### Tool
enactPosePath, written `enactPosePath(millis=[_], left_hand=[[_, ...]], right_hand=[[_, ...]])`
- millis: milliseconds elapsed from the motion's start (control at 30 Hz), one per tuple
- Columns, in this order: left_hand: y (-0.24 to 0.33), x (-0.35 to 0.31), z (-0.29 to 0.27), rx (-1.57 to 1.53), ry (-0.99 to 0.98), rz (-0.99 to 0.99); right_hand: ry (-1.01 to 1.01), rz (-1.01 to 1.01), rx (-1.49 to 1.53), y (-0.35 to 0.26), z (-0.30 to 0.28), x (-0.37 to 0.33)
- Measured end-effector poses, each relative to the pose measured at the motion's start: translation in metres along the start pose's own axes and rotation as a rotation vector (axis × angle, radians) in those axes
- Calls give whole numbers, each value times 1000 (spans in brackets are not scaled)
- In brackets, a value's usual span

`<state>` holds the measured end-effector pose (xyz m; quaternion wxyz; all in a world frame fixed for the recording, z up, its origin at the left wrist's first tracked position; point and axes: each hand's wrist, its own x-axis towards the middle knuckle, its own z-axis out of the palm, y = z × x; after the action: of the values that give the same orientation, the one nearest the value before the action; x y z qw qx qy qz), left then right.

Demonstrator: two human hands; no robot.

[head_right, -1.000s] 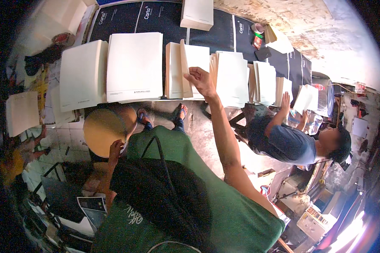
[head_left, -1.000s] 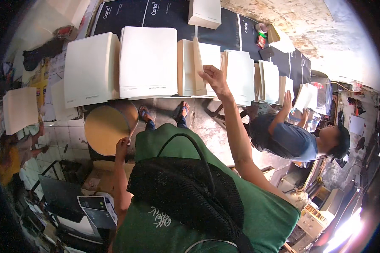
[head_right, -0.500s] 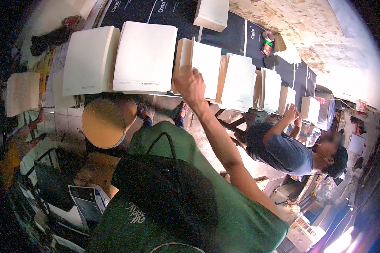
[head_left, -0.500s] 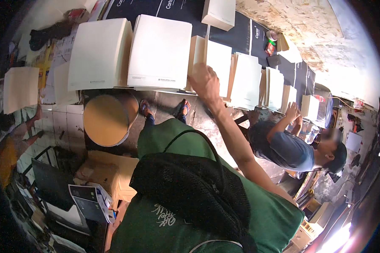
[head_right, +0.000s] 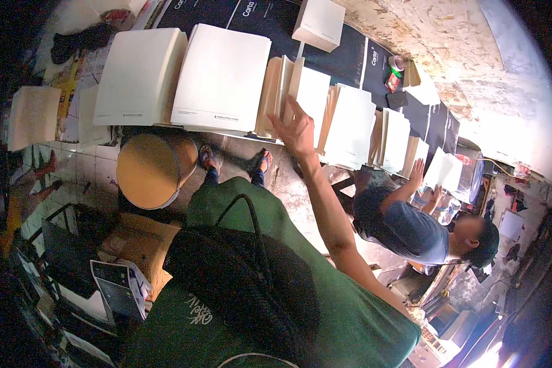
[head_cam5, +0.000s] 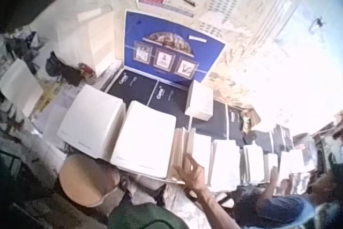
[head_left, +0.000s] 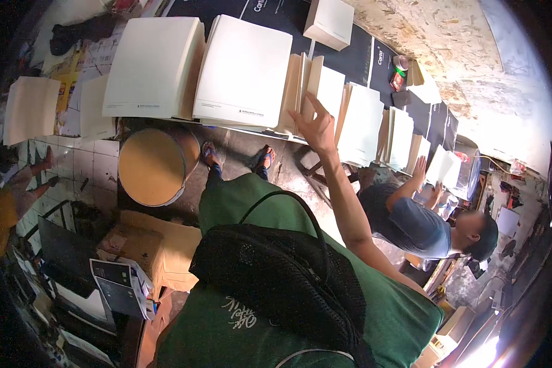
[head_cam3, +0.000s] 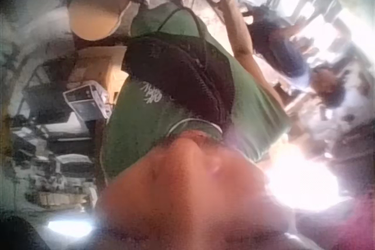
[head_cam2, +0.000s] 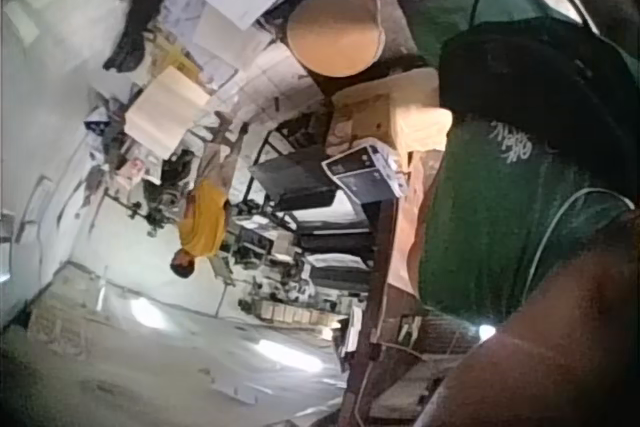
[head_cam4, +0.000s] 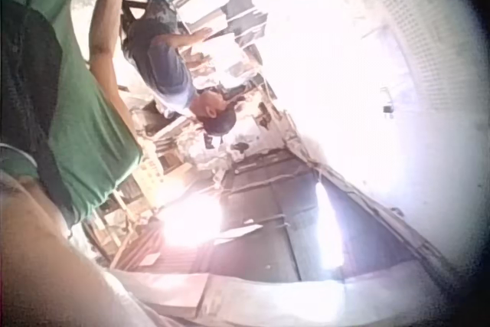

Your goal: The person organizes stacks of white paper at a long table by picking up sheets from different piles and combining them into a single stack by hand.

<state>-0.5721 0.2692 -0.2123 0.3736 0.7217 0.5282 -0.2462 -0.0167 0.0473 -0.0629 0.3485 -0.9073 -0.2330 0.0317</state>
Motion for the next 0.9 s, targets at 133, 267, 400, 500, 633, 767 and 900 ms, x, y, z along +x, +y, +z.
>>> enactPosePath(millis=[133,267,400,500,633,767,900], left_hand=[[38,3,-55,299,282,31],[216,-15,-150,245,672,517],[389,-63,-143,-252,75,1103],[442,-13,-48,-252,-377,1216],[500,-38,-5,-553,-646,662],[485,-23,35,-320,-196,898],[498,-60,6,-317,-531,845]], right_hand=[[-95,49,-80,0,1,3],[-56,-45,-70,-14,3,-5],[-115,-86,-88,15,5,-6],[-51,-263,18,-1,-15,-27],[-144,-31,142,-20,-30,-65],[-448,-118,175,-8,-52,-104],[42,-255,-141,29,-42,-122]])
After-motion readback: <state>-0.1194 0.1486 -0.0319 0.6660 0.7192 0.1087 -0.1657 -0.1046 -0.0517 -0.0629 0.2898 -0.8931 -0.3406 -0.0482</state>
